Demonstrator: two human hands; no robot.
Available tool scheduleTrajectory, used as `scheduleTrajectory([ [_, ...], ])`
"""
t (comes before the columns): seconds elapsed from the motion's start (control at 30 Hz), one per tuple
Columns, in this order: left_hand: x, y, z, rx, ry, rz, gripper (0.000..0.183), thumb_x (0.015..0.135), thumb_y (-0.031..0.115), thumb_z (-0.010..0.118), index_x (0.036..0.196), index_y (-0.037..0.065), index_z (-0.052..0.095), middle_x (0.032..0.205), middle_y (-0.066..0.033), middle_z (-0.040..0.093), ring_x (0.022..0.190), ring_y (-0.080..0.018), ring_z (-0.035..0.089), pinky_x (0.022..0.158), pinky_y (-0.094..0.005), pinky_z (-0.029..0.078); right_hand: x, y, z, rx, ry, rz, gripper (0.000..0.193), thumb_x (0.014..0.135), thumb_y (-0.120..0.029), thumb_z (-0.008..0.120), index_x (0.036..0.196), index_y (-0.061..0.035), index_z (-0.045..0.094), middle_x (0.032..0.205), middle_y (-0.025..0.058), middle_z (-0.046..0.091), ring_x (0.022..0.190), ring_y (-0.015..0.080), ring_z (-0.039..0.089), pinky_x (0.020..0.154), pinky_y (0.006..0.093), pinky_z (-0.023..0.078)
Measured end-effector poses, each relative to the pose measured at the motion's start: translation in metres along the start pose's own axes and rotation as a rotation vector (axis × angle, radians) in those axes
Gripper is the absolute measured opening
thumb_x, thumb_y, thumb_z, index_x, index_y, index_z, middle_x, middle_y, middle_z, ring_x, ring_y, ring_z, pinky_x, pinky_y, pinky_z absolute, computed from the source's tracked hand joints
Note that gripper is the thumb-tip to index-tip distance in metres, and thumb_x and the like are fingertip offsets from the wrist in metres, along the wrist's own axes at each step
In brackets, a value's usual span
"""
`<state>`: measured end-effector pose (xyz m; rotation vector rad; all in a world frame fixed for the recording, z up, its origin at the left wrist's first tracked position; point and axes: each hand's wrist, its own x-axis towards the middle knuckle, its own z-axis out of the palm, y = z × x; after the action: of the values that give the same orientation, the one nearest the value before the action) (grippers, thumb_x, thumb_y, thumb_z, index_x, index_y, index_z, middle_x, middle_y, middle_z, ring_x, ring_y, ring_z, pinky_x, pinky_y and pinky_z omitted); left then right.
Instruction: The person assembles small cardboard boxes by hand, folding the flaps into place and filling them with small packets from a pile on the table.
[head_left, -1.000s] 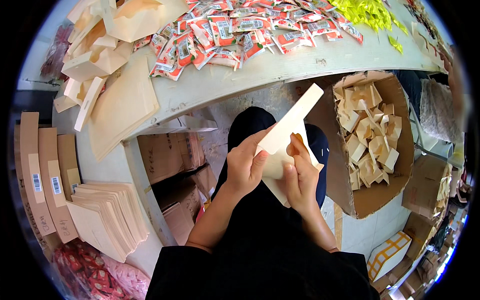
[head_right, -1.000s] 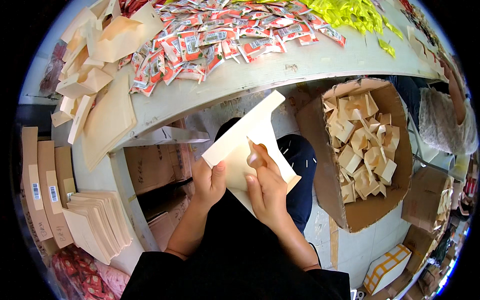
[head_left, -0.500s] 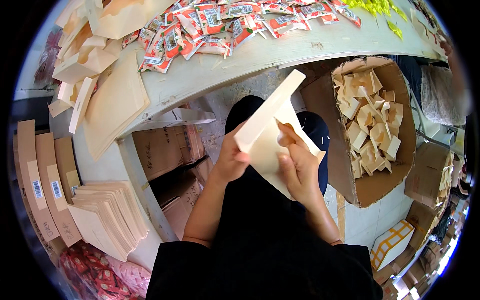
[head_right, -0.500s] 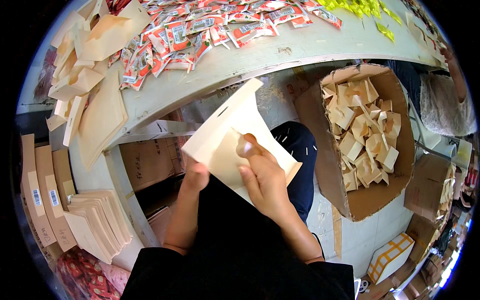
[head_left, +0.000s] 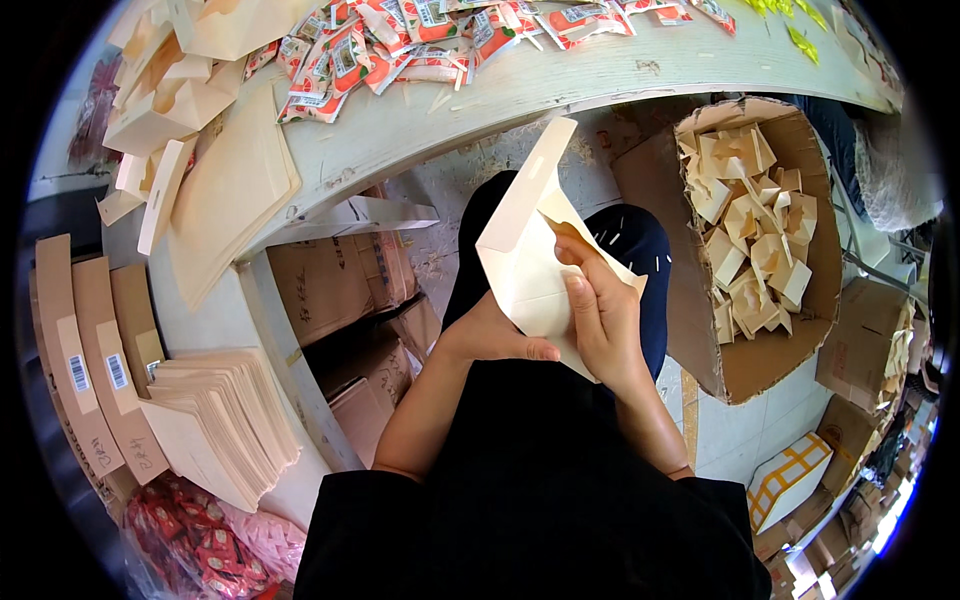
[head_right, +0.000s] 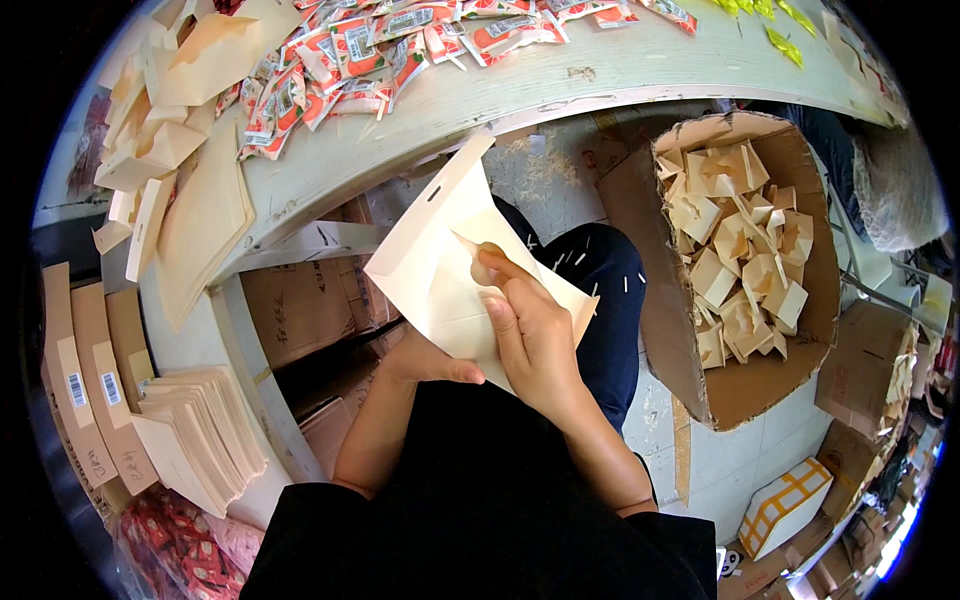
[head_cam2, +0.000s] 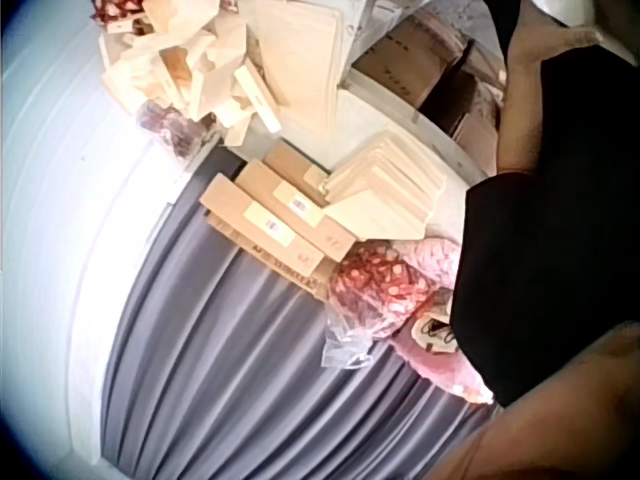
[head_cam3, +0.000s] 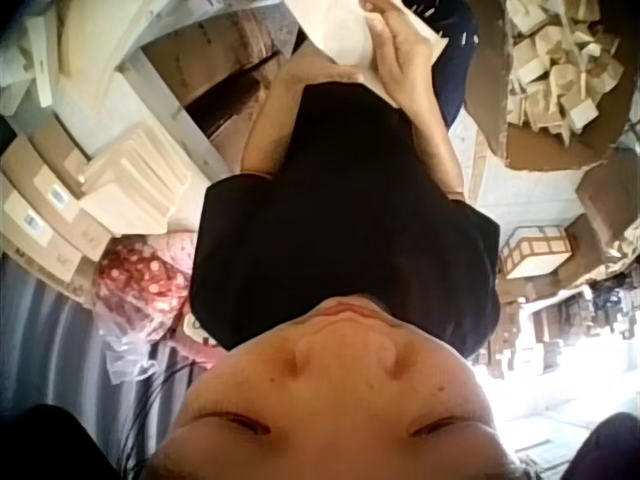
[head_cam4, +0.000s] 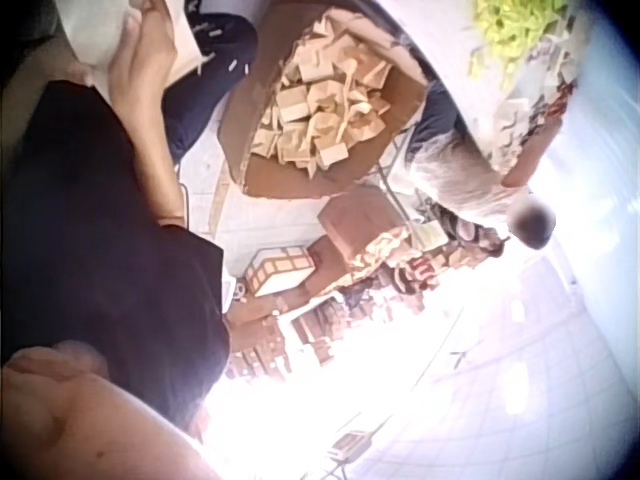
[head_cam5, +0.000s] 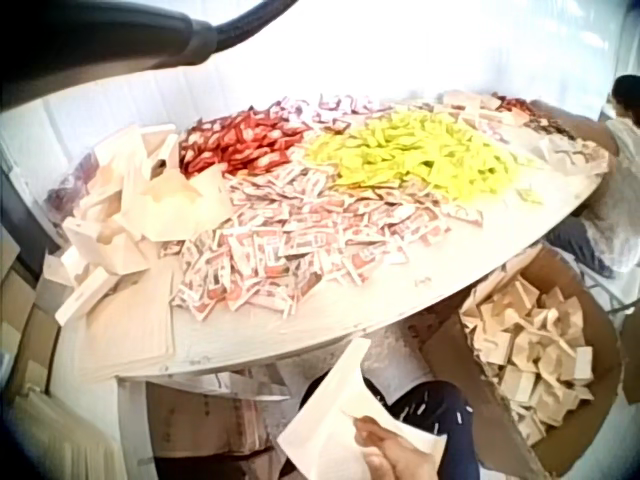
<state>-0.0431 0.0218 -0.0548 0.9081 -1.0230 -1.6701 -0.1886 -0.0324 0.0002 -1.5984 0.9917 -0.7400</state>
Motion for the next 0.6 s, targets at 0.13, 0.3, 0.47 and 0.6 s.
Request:
scheduleTrajectory([
  [0.13,0.002,0.003,0.000,0.006,0.005,-0.023,0.093,0.059,0.026,0.082,0.129,0.002,0.027,0.123,-0.0084,0.040,0.115,-0.0187,0.038,0.096,-0.0324,0.033,0.004,-0.001,0.000,0.036,-0.002,0.026,0.021,0.088,-0.008,0.044,0.098,0.0092,0.052,0.111,0.0205,0.054,0.100,0.0276,0.054,0.085,0.0292,0.041],
  [0.3,0.002,-0.008,-0.003,0.032,0.058,0.043,0.094,0.059,0.027,0.081,0.130,0.001,0.027,0.126,-0.0095,0.039,0.116,-0.0183,0.038,0.096,-0.0326,0.033,0.006,0.003,-0.001,0.074,-0.003,0.020,0.019,0.088,-0.009,0.044,0.092,0.0077,0.053,0.105,0.0220,0.055,0.095,0.0312,0.055,0.082,0.0316,0.041],
  [0.47,0.007,-0.015,-0.021,-0.822,-0.016,0.132,0.074,0.078,0.034,0.057,0.134,0.004,0.019,0.131,-0.0123,0.036,0.115,-0.0219,0.042,0.096,-0.0328,0.036,-0.004,-0.004,0.000,-0.295,-0.238,-0.282,0.015,0.078,-0.015,0.058,0.079,-0.0017,0.052,0.104,0.0150,0.057,0.082,0.0285,0.058,0.068,0.0355,0.043],
  [0.6,0.023,-0.013,-0.023,-1.494,-0.343,0.054,0.060,0.093,0.039,0.032,0.138,0.006,0.010,0.129,-0.0151,0.039,0.115,-0.0213,0.043,0.094,-0.0300,0.038,-0.010,0.000,0.013,-0.375,-0.257,-0.445,0.018,0.075,-0.021,0.061,0.077,-0.0057,0.052,0.110,0.0097,0.056,0.082,0.0250,0.058,0.066,0.0356,0.043],
])
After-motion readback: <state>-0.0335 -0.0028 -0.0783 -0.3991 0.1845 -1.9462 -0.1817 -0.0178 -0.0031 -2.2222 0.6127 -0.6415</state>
